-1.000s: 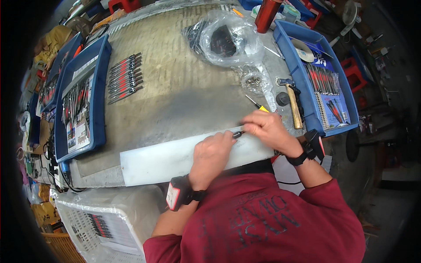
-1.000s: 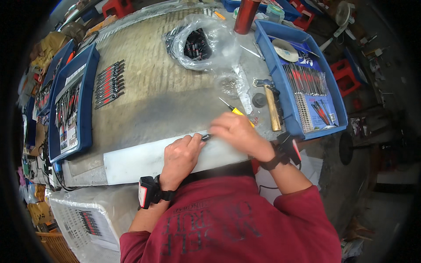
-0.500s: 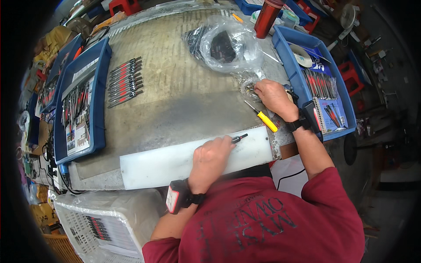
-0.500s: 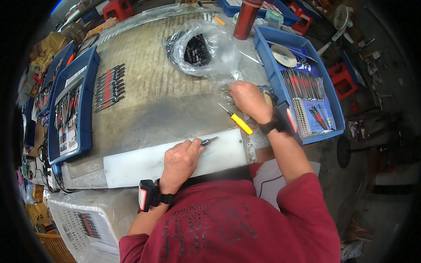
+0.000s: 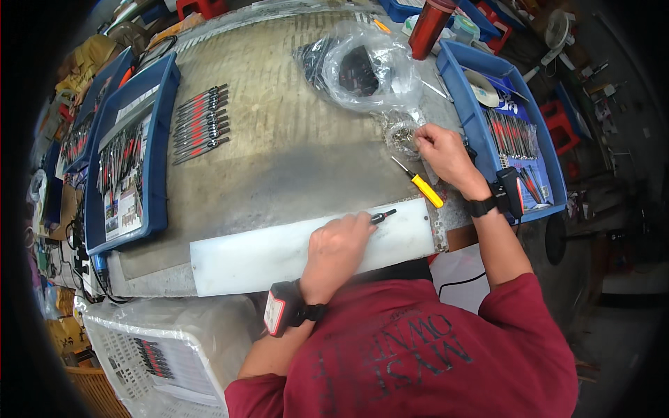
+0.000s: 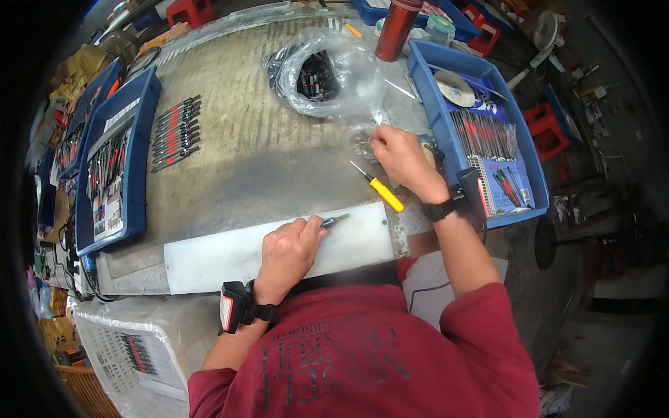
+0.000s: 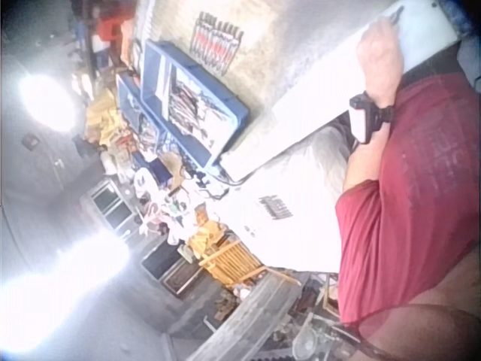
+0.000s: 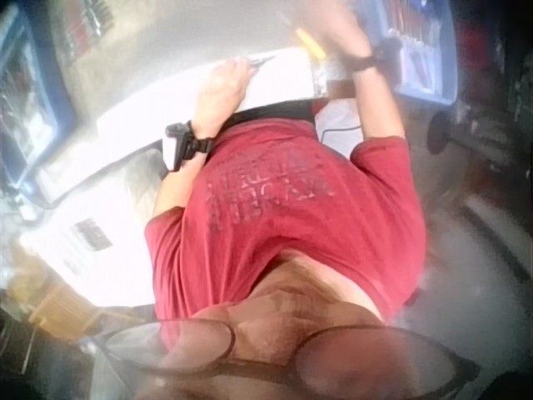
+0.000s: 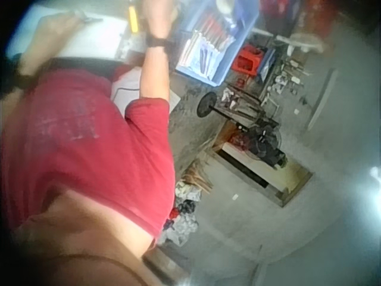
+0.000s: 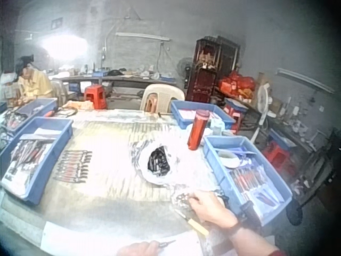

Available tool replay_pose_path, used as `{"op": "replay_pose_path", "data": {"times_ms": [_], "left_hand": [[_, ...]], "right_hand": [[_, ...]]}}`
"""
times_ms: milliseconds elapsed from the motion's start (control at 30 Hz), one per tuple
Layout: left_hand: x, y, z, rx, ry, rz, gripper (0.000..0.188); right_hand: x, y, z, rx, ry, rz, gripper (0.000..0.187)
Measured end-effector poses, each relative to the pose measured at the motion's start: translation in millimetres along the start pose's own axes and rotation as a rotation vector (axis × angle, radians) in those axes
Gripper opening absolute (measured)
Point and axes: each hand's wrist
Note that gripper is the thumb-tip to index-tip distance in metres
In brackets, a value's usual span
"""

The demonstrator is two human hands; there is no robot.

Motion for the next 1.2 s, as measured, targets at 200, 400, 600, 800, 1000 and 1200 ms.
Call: {"op": "replay_pose_path", "data": {"times_ms": [200, 400, 600, 800, 1000, 1200], "left_hand": [[-0.8, 1.3, -1.6, 0.006, -0.012, -0.013, 0.018], [-0.9, 0.7, -0.1, 0.001, -0.007, -0.013, 0.018], [0.2, -0.2, 0.5, -0.003, -0.024, -0.023, 0.018], [0.4, -0.1, 0.7, -0.017, -0.026, -0.005, 0.019], [0.1, 0.9, 1.4, -0.056, -0.015, 0.036, 0.016], [0.2, 1.6, 1.6, -0.077, -0.025, 0.045, 0.016]], "right_hand": [[-38.7, 31.6, -1.9, 0.734, 0.286, -0.383, 0.008], [-69.7, 51.5, -18.2, 0.763, 0.36, -0.346, 0.006], [-79.4, 55.2, -29.0, 0.296, 0.103, 0.18, 0.005], [-86.4, 58.0, -42.0, 0.296, 0.008, 0.174, 0.004], [-88.1, 60.5, -53.8, 0.305, -0.066, 0.165, 0.006], [-91.7, 58.0, -56.8, 0.242, -0.119, 0.17, 0.007]]}}
Point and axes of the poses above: each hand's wrist, its own x-axis towards the middle knuckle, its own z-axis out of the back of the hand, y = z × x, and after that the axes turned 1 degree about x, right-handed
